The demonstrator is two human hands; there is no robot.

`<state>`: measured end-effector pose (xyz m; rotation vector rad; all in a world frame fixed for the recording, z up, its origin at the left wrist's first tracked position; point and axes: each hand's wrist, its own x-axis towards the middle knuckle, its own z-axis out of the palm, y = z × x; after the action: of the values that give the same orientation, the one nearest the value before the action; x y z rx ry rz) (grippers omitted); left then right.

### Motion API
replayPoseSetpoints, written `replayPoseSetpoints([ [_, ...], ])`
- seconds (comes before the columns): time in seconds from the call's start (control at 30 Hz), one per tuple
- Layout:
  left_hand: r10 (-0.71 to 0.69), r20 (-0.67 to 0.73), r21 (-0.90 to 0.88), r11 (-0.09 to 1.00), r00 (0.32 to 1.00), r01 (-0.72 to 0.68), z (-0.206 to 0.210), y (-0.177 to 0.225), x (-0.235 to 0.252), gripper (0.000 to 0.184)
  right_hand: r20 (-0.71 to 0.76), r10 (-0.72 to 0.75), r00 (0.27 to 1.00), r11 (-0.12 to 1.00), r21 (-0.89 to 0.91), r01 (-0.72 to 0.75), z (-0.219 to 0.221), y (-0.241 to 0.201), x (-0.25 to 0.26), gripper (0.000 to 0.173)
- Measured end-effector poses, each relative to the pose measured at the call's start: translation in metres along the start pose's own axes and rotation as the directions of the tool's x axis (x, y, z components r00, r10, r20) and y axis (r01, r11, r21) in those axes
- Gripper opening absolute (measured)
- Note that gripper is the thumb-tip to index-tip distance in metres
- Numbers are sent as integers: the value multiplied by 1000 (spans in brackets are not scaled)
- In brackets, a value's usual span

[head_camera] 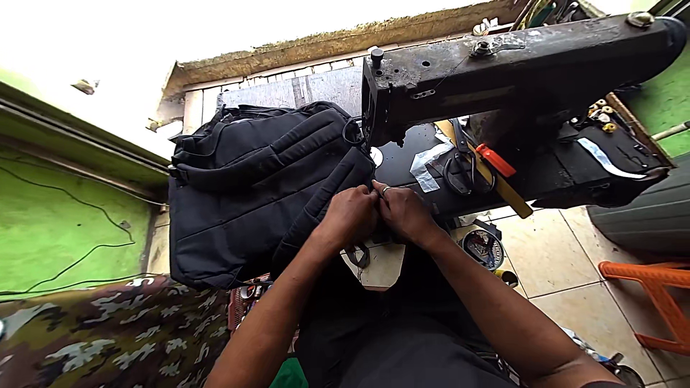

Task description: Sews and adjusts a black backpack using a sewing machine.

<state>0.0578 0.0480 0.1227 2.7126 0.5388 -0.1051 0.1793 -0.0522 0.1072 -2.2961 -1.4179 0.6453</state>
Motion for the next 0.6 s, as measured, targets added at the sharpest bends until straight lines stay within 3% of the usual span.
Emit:
replayPoseSetpoints([
  [0.03,3,20,-4,1000,1000,-3,-13,-3,0,25,5,2,1000,996,-87,-1,0,-6,-1,44],
  [0.1,84,-113,83,994,990,-74,-27,-4,5,16,-27,-15,1000,977,-212,9,6,-13,-6,43],
  [0.17,297,-250,206,946,922,-249,-21,-9,23,20,-35,1,999,967,-256,-10,7,-19,-10,31],
  [0.23,448,-189,279,878,874,-390,-11,-19,39,27,-70,24,997,977,-211,-39,10,-21,-12,21],
  [0.3,458,-161,353,854,874,-382,-1,-35,43,27,-124,-54,991,972,-236,23,17,-16,-11,25],
  [0.4,398,-265,417,869,878,-268,0,-50,29,18,-142,-95,985,951,-305,48,22,-13,-9,43],
  [0.6,374,-347,413,884,860,-218,7,-65,0,19,-180,-140,974,934,-352,69,26,-12,-8,42],
])
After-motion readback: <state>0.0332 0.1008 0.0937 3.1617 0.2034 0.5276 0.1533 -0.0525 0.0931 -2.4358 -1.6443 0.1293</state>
